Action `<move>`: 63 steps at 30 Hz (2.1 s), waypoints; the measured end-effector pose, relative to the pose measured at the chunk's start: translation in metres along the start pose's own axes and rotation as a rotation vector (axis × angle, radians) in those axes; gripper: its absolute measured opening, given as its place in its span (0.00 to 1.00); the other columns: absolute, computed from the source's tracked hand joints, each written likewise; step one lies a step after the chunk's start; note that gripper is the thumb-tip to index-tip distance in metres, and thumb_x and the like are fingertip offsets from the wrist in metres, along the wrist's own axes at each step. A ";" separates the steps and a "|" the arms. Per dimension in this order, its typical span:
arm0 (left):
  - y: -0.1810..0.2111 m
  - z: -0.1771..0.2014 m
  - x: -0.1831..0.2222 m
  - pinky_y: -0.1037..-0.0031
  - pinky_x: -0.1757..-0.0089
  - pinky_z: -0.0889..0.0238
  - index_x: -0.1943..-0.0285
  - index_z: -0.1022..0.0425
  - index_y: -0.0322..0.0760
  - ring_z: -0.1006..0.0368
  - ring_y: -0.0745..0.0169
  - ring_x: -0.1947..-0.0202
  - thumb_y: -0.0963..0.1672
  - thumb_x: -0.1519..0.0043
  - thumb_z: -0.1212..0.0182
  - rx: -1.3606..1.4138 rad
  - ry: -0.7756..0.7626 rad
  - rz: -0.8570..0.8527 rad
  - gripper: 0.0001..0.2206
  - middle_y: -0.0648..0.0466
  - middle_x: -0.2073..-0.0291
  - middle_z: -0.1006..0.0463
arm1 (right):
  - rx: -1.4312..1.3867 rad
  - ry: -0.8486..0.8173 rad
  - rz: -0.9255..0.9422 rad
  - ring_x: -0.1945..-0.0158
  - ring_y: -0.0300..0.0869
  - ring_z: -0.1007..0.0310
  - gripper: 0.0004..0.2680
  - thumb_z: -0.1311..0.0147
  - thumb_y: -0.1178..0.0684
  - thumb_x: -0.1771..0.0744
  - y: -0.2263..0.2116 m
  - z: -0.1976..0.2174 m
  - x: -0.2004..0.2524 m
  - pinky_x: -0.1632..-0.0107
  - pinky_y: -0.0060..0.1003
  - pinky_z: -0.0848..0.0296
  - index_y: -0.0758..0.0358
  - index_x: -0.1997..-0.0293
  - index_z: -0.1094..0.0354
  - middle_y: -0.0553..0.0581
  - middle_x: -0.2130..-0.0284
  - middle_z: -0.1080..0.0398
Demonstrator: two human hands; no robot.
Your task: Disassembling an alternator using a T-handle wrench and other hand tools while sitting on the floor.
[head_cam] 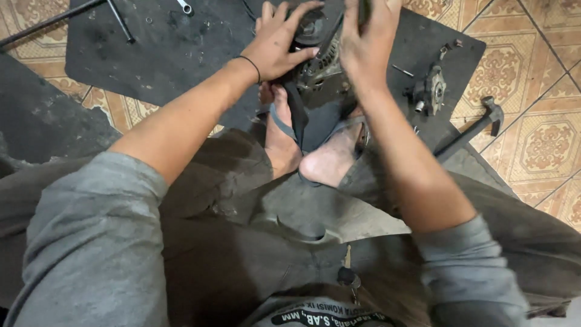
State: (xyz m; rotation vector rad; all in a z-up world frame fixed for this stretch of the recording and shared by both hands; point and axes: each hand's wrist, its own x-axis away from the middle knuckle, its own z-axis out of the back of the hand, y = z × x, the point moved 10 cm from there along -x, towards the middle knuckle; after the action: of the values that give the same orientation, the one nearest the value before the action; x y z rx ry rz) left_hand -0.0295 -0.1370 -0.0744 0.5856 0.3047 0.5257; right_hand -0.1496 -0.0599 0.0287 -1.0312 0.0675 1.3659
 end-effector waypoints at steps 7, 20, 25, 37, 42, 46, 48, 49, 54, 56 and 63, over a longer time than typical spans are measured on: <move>0.006 -0.001 0.005 0.44 0.44 0.43 0.27 0.39 0.50 0.43 0.30 0.38 0.49 0.39 0.20 -0.011 0.093 0.048 0.35 0.42 0.34 0.38 | -0.758 0.200 -0.400 0.56 0.38 0.30 0.08 0.52 0.52 0.26 -0.009 0.007 0.039 0.53 0.34 0.29 0.65 0.44 0.32 0.55 0.56 0.26; 0.026 -0.003 0.007 0.46 0.46 0.42 0.30 0.37 0.55 0.36 0.33 0.44 0.55 0.42 0.18 -0.093 0.124 -0.024 0.35 0.43 0.41 0.34 | -1.451 -0.584 -0.577 0.78 0.33 0.53 0.07 0.48 0.49 0.29 -0.007 -0.013 0.034 0.68 0.32 0.48 0.60 0.54 0.37 0.47 0.77 0.46; 0.023 0.004 0.008 0.47 0.46 0.41 0.31 0.35 0.55 0.38 0.32 0.43 0.52 0.44 0.16 -0.032 0.130 -0.007 0.35 0.42 0.40 0.35 | -0.537 -0.964 -0.486 0.48 0.45 0.29 0.15 0.50 0.56 0.29 -0.003 0.022 0.024 0.48 0.36 0.32 0.65 0.34 0.44 0.59 0.51 0.32; 0.027 -0.010 0.000 0.46 0.50 0.45 0.33 0.33 0.56 0.35 0.35 0.47 0.60 0.51 0.15 -0.140 0.195 -0.076 0.40 0.44 0.45 0.29 | 0.511 -0.845 0.218 0.40 0.67 0.49 0.12 0.42 0.56 0.29 -0.064 0.041 0.021 0.42 0.71 0.58 0.63 0.37 0.26 0.78 0.43 0.42; 0.027 -0.010 -0.001 0.38 0.45 0.46 0.34 0.33 0.55 0.32 0.38 0.46 0.58 0.52 0.15 -0.143 0.153 0.012 0.39 0.44 0.44 0.33 | 0.377 -0.374 -0.082 0.24 0.72 0.67 0.09 0.36 0.51 0.23 -0.042 0.042 0.037 0.25 0.77 0.62 0.53 0.35 0.16 0.74 0.29 0.62; 0.027 -0.011 -0.006 0.44 0.50 0.43 0.36 0.33 0.55 0.32 0.41 0.46 0.58 0.53 0.14 -0.141 0.180 0.016 0.39 0.46 0.44 0.31 | -0.372 0.016 -0.389 0.30 0.54 0.35 0.13 0.57 0.54 0.23 -0.034 0.039 0.060 0.28 0.45 0.35 0.61 0.28 0.41 0.61 0.31 0.42; 0.028 -0.016 0.001 0.43 0.51 0.41 0.36 0.33 0.57 0.32 0.41 0.45 0.59 0.53 0.14 -0.181 0.195 0.035 0.39 0.48 0.45 0.29 | -0.662 0.129 -0.506 0.34 0.46 0.26 0.14 0.59 0.51 0.22 -0.023 0.032 0.084 0.31 0.37 0.28 0.61 0.26 0.45 0.57 0.31 0.36; 0.028 -0.014 -0.001 0.45 0.51 0.42 0.36 0.32 0.56 0.32 0.40 0.46 0.60 0.53 0.14 -0.182 0.199 0.024 0.39 0.46 0.45 0.31 | -0.877 0.228 -0.665 0.52 0.38 0.35 0.17 0.53 0.52 0.23 0.001 0.026 0.098 0.50 0.30 0.38 0.52 0.23 0.51 0.56 0.47 0.32; 0.031 -0.011 -0.003 0.46 0.49 0.43 0.36 0.33 0.56 0.34 0.41 0.44 0.59 0.52 0.14 -0.172 0.199 0.029 0.39 0.46 0.43 0.32 | -1.222 0.182 -0.745 0.55 0.48 0.24 0.17 0.57 0.46 0.24 0.025 0.014 0.087 0.49 0.40 0.25 0.50 0.24 0.49 0.64 0.47 0.24; 0.030 -0.015 -0.003 0.48 0.48 0.45 0.34 0.34 0.57 0.30 0.41 0.49 0.59 0.54 0.16 -0.198 0.171 0.050 0.40 0.45 0.45 0.33 | -1.433 0.029 -0.745 0.65 0.40 0.42 0.13 0.53 0.35 0.31 0.014 0.001 0.070 0.58 0.37 0.41 0.52 0.61 0.37 0.50 0.72 0.44; 0.035 -0.016 -0.004 0.50 0.50 0.44 0.34 0.34 0.57 0.30 0.41 0.52 0.60 0.55 0.17 -0.248 0.154 0.042 0.41 0.44 0.44 0.35 | -1.219 -0.447 -0.801 0.72 0.42 0.39 0.18 0.62 0.29 0.31 0.010 -0.016 0.061 0.61 0.35 0.38 0.50 0.71 0.47 0.48 0.82 0.50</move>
State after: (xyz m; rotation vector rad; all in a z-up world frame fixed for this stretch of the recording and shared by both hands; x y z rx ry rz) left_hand -0.0529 -0.1075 -0.0659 0.3124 0.3679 0.6398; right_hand -0.1328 -0.0253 -0.0219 -1.4346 -1.5068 0.7583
